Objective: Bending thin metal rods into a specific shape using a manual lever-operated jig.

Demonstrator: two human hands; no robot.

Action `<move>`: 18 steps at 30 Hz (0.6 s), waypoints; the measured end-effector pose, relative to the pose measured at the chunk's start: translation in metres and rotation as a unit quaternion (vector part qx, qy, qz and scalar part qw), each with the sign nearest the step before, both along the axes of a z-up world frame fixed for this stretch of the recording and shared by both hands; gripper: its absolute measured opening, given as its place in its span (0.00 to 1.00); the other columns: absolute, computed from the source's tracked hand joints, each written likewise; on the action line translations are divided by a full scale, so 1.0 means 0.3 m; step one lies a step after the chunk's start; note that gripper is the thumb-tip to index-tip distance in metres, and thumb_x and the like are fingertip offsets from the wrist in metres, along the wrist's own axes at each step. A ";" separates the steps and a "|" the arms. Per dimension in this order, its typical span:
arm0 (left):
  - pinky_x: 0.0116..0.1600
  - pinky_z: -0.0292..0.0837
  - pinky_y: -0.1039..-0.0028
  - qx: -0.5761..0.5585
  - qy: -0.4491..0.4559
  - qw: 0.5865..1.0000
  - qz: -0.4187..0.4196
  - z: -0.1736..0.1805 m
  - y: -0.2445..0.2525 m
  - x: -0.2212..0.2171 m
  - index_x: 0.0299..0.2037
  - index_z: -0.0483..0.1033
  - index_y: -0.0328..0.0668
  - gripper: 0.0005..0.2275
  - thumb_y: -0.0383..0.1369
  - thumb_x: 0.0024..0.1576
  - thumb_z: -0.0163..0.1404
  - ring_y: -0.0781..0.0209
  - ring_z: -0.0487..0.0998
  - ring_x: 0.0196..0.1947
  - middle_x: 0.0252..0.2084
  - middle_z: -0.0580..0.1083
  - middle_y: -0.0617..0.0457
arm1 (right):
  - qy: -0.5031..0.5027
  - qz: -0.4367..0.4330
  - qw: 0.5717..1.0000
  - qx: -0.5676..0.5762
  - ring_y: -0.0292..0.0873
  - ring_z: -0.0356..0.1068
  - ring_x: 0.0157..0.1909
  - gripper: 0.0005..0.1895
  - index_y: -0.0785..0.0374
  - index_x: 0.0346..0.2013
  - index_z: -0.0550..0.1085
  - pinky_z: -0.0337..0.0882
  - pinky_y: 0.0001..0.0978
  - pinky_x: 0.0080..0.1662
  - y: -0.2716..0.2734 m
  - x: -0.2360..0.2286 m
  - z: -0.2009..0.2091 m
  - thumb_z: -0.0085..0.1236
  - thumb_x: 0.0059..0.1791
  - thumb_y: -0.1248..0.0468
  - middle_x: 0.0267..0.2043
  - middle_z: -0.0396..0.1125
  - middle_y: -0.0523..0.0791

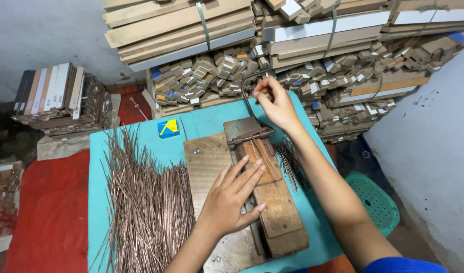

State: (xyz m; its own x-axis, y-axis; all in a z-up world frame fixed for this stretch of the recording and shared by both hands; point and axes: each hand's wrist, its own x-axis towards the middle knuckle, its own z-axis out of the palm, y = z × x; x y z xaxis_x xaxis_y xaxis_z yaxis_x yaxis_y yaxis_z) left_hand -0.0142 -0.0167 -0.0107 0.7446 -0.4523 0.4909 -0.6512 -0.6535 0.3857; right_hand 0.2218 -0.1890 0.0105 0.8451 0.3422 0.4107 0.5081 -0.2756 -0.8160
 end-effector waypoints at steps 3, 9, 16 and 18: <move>0.72 0.53 0.45 0.008 0.004 1.000 0.001 -0.007 0.003 0.001 0.74 0.57 0.42 0.32 0.53 0.64 0.40 0.43 0.56 0.76 0.75 0.61 0.50 | 0.008 0.071 0.987 -0.142 0.34 0.58 0.30 0.20 0.57 0.22 0.64 0.60 0.28 0.38 -0.063 -0.302 0.248 0.49 0.58 0.58 0.23 0.58 0.38; 0.71 0.51 0.43 0.000 0.010 1.000 0.005 0.007 -0.010 -0.006 0.71 0.62 0.38 0.31 0.54 0.65 0.37 0.43 0.56 0.76 0.73 0.63 0.47 | 0.097 -0.099 0.902 -0.409 0.40 0.65 0.21 0.25 0.50 0.18 0.69 0.64 0.32 0.33 -0.103 -0.611 0.312 0.61 0.47 0.37 0.14 0.65 0.37; 0.71 0.50 0.43 0.012 0.024 1.000 0.012 0.033 -0.013 -0.014 0.73 0.60 0.41 0.30 0.53 0.65 0.39 0.44 0.55 0.76 0.74 0.63 0.49 | 0.050 -0.101 0.902 -0.417 0.52 0.71 0.28 0.17 0.50 0.23 0.68 0.65 0.46 0.31 -0.125 -0.709 0.199 0.51 0.52 0.46 0.21 0.72 0.40; 0.72 0.49 0.43 0.021 0.004 1.000 0.021 0.043 -0.013 -0.014 0.70 0.63 0.39 0.29 0.49 0.63 0.46 0.45 0.57 0.75 0.74 0.63 0.49 | 0.035 -0.093 0.908 -0.407 0.51 0.72 0.29 0.18 0.50 0.26 0.69 0.66 0.45 0.32 -0.112 -0.721 0.207 0.48 0.54 0.44 0.24 0.73 0.39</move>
